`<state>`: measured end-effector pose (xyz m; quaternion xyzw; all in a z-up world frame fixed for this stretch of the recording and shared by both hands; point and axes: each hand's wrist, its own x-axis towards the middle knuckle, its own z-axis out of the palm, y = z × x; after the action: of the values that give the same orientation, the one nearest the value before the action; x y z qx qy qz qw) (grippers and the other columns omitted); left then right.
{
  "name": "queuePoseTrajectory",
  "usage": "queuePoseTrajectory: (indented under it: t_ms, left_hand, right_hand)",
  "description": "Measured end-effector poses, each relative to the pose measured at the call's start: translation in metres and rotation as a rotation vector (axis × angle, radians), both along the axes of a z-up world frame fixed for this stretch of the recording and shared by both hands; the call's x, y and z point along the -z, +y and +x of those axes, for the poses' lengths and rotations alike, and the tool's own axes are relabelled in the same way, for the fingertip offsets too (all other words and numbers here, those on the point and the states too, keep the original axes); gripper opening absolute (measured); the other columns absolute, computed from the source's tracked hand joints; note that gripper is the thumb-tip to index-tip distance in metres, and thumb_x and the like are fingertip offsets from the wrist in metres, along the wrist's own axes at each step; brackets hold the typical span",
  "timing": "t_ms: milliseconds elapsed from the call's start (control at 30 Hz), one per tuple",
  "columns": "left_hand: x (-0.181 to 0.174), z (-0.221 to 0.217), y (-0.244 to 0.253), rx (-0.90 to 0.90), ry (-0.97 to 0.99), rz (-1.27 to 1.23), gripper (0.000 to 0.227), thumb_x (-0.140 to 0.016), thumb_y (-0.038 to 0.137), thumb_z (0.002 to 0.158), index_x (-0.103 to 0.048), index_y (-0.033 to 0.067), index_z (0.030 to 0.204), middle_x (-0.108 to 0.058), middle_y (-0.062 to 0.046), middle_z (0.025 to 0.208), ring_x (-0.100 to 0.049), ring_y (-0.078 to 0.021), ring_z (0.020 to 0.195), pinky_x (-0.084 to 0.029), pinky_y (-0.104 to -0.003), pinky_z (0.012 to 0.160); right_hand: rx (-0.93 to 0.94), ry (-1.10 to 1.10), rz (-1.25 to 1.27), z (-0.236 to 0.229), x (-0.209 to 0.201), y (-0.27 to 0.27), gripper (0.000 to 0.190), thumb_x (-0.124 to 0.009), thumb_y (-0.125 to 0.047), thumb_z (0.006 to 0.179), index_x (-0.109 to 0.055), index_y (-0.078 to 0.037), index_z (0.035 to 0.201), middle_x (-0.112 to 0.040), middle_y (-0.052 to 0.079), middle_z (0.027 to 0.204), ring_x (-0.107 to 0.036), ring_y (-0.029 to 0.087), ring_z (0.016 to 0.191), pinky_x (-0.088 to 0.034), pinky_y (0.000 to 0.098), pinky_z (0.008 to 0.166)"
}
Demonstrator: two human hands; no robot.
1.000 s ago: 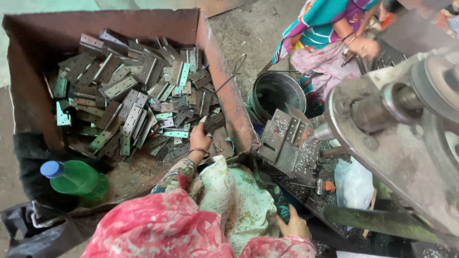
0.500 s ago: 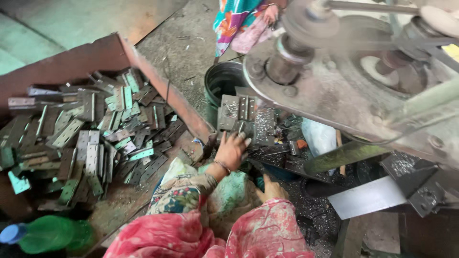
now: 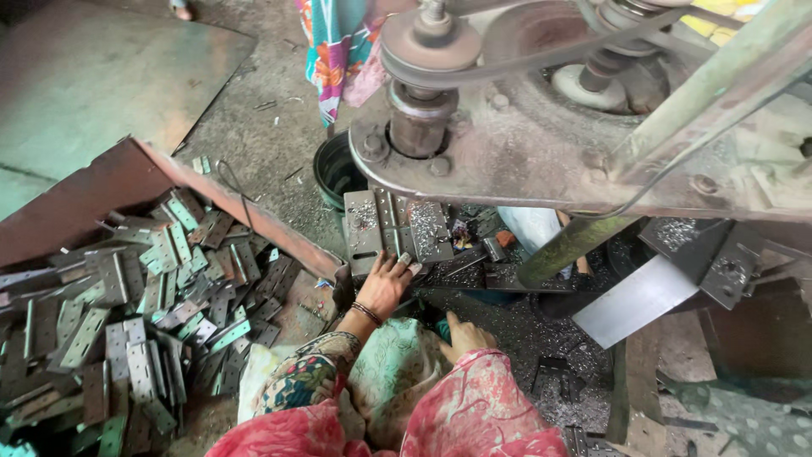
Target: The person sits on the floor and repeatedly places small metal plates into a manual punching machine. They press a lever to punch holes in each plate, then remove the finished piece and drop it into a nearby bin. The process is repeated continuously throughout the clip.
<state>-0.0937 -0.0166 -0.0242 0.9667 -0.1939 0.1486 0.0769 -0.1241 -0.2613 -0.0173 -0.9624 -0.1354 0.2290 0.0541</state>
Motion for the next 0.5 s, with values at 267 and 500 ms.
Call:
queuePoseTrajectory:
  t_ms: [267, 500]
  left_hand:
    - [-0.012, 0.015, 0.012, 0.015, -0.031, -0.167, 0.029, -0.059, 0.014, 0.091, -0.064, 0.0057, 0.118, -0.064, -0.016, 0.129, -0.057, -0.0351, 0.128, -0.024, -0.062, 0.119]
    - [-0.010, 0.020, -0.008, -0.182, -0.038, -0.307, 0.025, -0.057, 0.008, 0.088, -0.064, 0.0050, 0.112, -0.066, -0.016, 0.127, -0.057, -0.0348, 0.129, -0.026, -0.064, 0.118]
  right_hand:
    - [0.081, 0.168, -0.032, -0.001, -0.017, 0.005, 0.079, -0.070, -0.035, 0.092, -0.030, -0.013, 0.156, -0.072, 0.017, 0.110, -0.075, 0.033, 0.099, -0.062, 0.0436, 0.090]
    - [0.036, 0.069, -0.008, -0.005, -0.003, -0.001, 0.083, -0.073, -0.034, 0.089, -0.030, -0.012, 0.156, -0.072, 0.020, 0.111, -0.072, 0.035, 0.102, -0.059, 0.0442, 0.094]
